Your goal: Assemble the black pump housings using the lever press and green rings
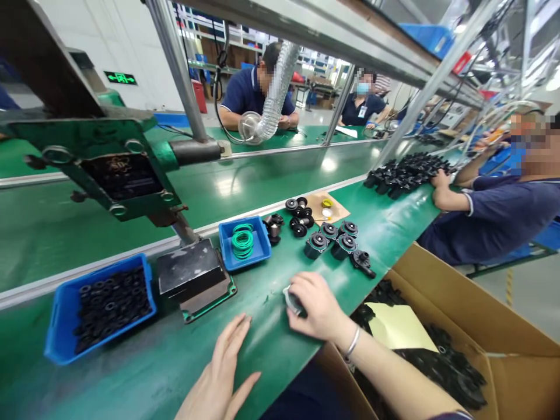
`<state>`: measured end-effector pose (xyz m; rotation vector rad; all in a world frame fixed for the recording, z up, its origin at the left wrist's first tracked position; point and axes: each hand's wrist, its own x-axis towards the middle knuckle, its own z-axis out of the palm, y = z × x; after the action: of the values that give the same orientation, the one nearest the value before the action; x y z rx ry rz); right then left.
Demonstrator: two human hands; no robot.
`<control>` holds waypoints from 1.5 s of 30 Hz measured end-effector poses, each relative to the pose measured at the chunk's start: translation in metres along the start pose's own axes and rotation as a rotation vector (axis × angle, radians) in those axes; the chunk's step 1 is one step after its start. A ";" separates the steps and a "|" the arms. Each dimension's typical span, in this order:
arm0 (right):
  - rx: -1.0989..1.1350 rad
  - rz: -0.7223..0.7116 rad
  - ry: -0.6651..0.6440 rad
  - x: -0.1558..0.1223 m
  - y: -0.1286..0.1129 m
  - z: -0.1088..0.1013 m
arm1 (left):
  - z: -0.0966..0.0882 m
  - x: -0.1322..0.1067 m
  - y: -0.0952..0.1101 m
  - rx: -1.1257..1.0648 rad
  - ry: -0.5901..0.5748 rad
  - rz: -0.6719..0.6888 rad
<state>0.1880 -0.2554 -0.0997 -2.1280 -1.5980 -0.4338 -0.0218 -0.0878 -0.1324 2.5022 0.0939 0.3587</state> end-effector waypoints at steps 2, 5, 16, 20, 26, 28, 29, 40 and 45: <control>-0.185 0.081 0.045 -0.008 0.040 -0.014 | -0.002 0.001 0.000 0.018 0.010 -0.012; -0.305 0.143 0.075 -0.013 0.093 -0.033 | -0.003 0.002 -0.001 0.025 0.009 -0.028; -0.065 0.115 0.068 0.068 0.045 -0.005 | -0.010 0.002 0.008 -0.076 -0.040 -0.128; -0.074 0.317 0.024 0.123 0.039 0.038 | -0.012 -0.001 0.008 -0.104 -0.031 -0.132; -0.140 0.515 -0.004 0.142 0.058 0.070 | -0.013 -0.002 0.005 -0.113 -0.044 -0.112; -0.163 0.528 -0.012 0.136 0.058 0.070 | -0.013 -0.003 0.004 -0.115 -0.044 -0.110; -0.173 0.525 -0.024 0.132 0.058 0.069 | -0.012 -0.003 0.004 -0.117 -0.044 -0.110; -0.157 0.513 -0.075 0.109 0.027 0.018 | -0.016 -0.003 0.002 -0.246 -0.026 -0.118; 1.030 0.519 -0.354 0.101 -0.036 -0.012 | -0.035 0.009 0.011 -0.385 0.115 -0.114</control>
<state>0.1819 -0.1708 -0.0337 -1.6815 -0.9710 0.8060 -0.0227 -0.0763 -0.0963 2.0869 0.1935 0.4284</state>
